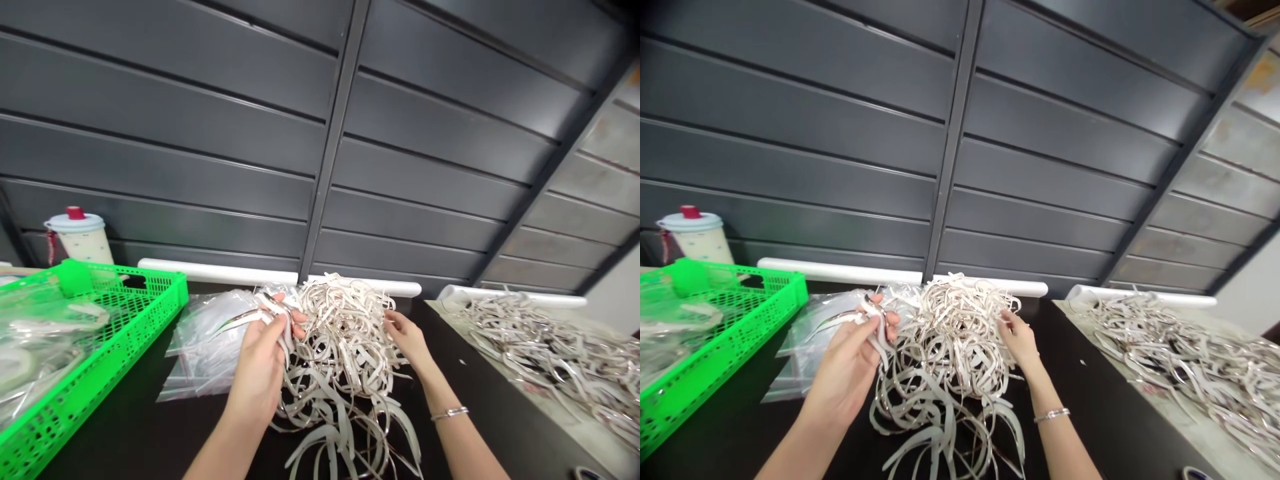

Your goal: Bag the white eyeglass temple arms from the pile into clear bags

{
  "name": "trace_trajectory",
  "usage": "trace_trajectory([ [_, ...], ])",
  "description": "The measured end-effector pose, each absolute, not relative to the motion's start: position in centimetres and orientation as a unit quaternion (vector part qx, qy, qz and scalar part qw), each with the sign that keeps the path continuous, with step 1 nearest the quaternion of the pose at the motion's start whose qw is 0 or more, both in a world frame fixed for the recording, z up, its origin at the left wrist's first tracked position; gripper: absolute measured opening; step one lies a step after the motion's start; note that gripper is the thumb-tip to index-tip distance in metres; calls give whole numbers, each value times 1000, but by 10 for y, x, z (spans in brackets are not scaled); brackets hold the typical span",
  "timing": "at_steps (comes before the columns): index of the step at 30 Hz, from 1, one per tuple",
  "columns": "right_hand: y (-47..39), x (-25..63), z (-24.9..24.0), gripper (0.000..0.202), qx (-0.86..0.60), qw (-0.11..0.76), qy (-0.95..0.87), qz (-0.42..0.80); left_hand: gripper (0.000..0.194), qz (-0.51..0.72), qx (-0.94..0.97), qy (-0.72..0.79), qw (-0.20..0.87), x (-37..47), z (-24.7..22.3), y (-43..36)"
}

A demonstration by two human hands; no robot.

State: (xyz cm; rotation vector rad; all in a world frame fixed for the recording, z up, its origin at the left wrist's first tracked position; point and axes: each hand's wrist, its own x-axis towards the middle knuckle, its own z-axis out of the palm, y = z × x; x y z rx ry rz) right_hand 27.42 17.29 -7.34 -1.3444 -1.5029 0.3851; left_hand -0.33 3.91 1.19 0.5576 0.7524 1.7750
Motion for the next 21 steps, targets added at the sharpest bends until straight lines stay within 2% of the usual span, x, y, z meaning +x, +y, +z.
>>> trace_trajectory([
  [5,164,239,-87,30,-504,452,-708,202,29,745,238,315,538,-2,9,41],
  [8,164,217,-92,13,-476,437,-722,247,31,740,242,310,546,-1,7,42],
  [11,170,212,-89,2,-463,492,-686,270,32,741,230,302,554,-2,7,43],
  [16,165,225,-68,16,-409,610,-584,345,20,746,214,306,551,-5,13,43],
  [21,137,221,-51,21,-334,632,-546,438,15,747,215,293,556,-5,11,45],
])
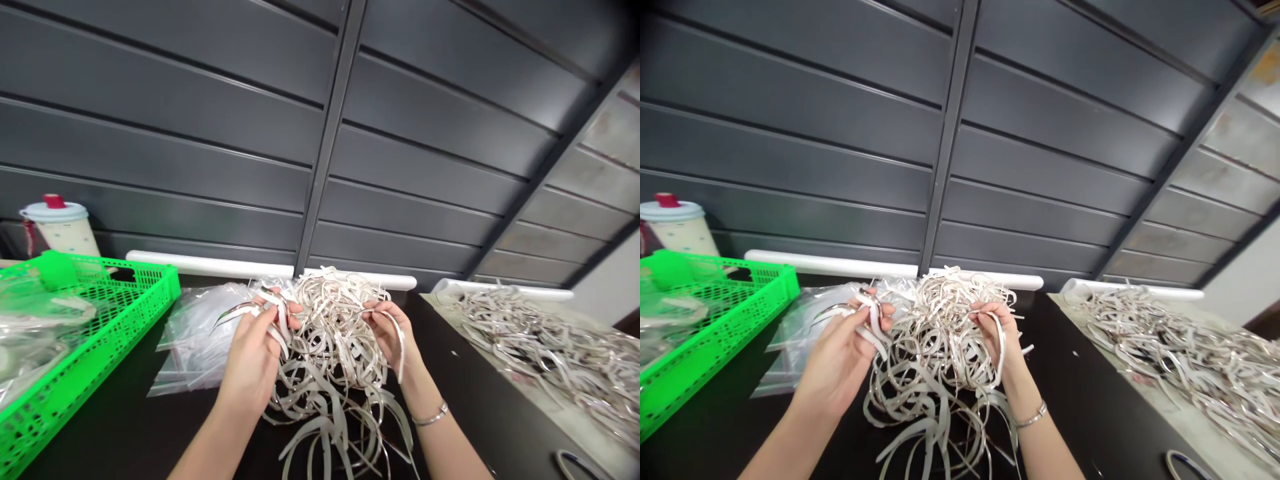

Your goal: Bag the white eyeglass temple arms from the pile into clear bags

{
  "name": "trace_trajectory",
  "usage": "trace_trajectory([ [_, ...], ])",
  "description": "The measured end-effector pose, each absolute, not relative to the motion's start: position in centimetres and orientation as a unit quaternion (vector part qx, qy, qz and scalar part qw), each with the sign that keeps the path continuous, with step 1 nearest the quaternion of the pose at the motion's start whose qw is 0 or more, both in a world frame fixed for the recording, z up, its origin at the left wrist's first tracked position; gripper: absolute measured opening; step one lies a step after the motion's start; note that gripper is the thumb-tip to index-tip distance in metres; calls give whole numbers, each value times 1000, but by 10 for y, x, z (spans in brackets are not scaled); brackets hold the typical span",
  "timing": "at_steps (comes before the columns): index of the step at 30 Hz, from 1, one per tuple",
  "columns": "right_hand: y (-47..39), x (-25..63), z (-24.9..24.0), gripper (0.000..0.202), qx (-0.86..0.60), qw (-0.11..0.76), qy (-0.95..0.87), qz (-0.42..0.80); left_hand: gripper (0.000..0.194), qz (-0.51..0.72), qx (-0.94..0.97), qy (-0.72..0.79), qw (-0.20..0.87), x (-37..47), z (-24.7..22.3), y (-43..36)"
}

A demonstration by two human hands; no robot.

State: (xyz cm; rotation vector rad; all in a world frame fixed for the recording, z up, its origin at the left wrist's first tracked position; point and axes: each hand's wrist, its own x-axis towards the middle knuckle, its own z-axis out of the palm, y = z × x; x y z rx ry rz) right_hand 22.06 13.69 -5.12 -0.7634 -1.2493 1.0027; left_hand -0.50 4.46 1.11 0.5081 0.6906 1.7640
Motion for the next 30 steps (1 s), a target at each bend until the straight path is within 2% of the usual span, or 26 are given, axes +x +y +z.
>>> trace_trajectory([
  [5,123,213,-48,16,-260,648,-505,508,19,716,249,282,588,-4,10,44],
  [7,125,216,-49,11,-284,650,-526,470,20,710,254,291,589,-5,11,43],
  [9,130,224,-53,3,-339,633,-585,377,17,710,250,302,585,-6,13,42],
  [12,140,237,-63,24,-433,546,-693,183,13,715,241,304,581,-8,15,41],
  [14,145,241,-71,35,-466,484,-730,120,11,721,238,297,580,-9,15,42],
  [21,151,202,-82,38,-494,387,-768,130,8,732,234,274,577,-13,15,43],
  [25,160,160,-86,58,-551,235,-792,119,11,725,246,279,580,-13,15,43],
  [27,170,143,-89,60,-583,174,-786,109,13,718,255,284,582,-12,16,42],
  [30,190,135,-91,56,-591,188,-776,115,14,710,263,287,586,-12,15,42],
])
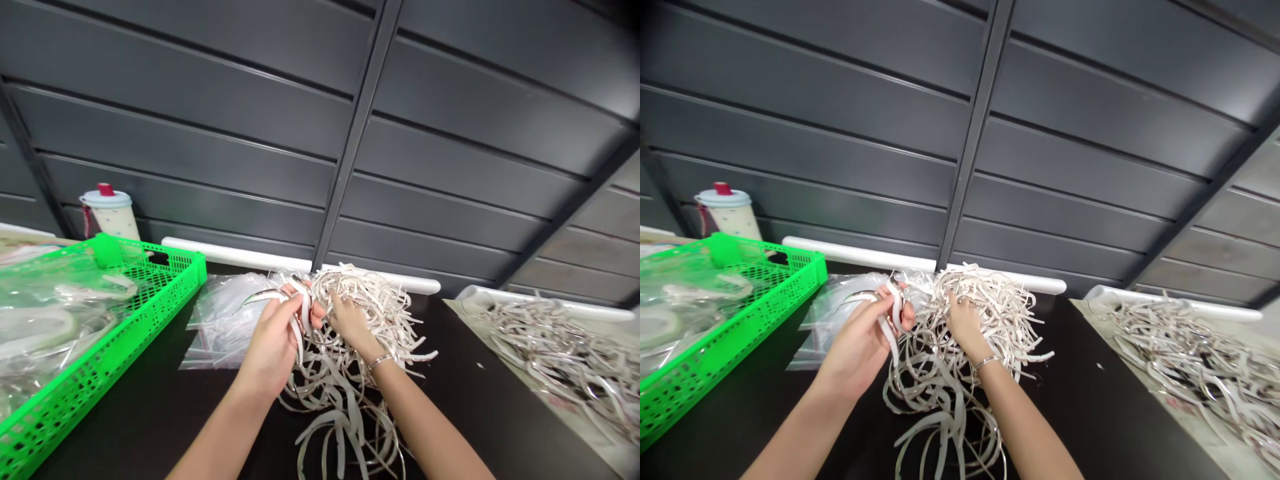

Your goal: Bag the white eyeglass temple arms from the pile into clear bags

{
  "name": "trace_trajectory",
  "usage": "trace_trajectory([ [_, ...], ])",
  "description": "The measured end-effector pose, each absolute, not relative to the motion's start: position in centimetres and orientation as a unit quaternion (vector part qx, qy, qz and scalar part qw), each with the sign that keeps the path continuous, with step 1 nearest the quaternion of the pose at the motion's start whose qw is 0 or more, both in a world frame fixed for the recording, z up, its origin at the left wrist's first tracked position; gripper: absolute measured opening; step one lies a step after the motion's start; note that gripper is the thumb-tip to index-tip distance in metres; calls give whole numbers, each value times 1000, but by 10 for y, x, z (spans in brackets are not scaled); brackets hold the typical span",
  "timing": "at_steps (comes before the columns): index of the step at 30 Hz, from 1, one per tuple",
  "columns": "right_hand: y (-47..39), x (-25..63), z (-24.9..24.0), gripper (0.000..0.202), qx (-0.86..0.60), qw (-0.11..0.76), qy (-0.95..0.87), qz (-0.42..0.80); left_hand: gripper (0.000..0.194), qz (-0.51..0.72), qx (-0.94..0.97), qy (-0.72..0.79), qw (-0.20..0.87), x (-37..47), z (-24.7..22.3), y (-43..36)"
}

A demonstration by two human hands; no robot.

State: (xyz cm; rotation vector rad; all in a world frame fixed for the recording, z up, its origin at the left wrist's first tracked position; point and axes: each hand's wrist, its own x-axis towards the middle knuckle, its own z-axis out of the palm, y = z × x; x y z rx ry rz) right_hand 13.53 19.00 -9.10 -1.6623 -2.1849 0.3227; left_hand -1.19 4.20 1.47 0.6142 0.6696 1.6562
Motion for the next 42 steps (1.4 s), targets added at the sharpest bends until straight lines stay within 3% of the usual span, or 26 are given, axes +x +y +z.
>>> trace_trajectory([
  [8,214,197,-73,22,-524,381,-722,241,10,696,276,277,602,-13,15,40],
  [12,213,226,-48,27,-474,506,-642,328,9,696,279,273,603,-14,12,41],
  [16,210,237,-22,36,-416,568,-589,397,17,697,266,275,606,-14,10,44],
  [20,199,233,-17,44,-389,552,-581,454,22,698,271,270,605,-14,11,44],
  [26,192,231,-36,43,-439,442,-616,483,20,692,297,259,604,-18,10,45],
  [32,198,254,-51,37,-513,411,-657,369,15,700,294,255,598,-21,10,46],
  [39,183,266,-52,16,-540,463,-672,210,14,725,248,265,586,-20,13,43],
  [42,169,265,-49,21,-533,490,-660,198,14,725,259,272,578,-19,14,41],
])
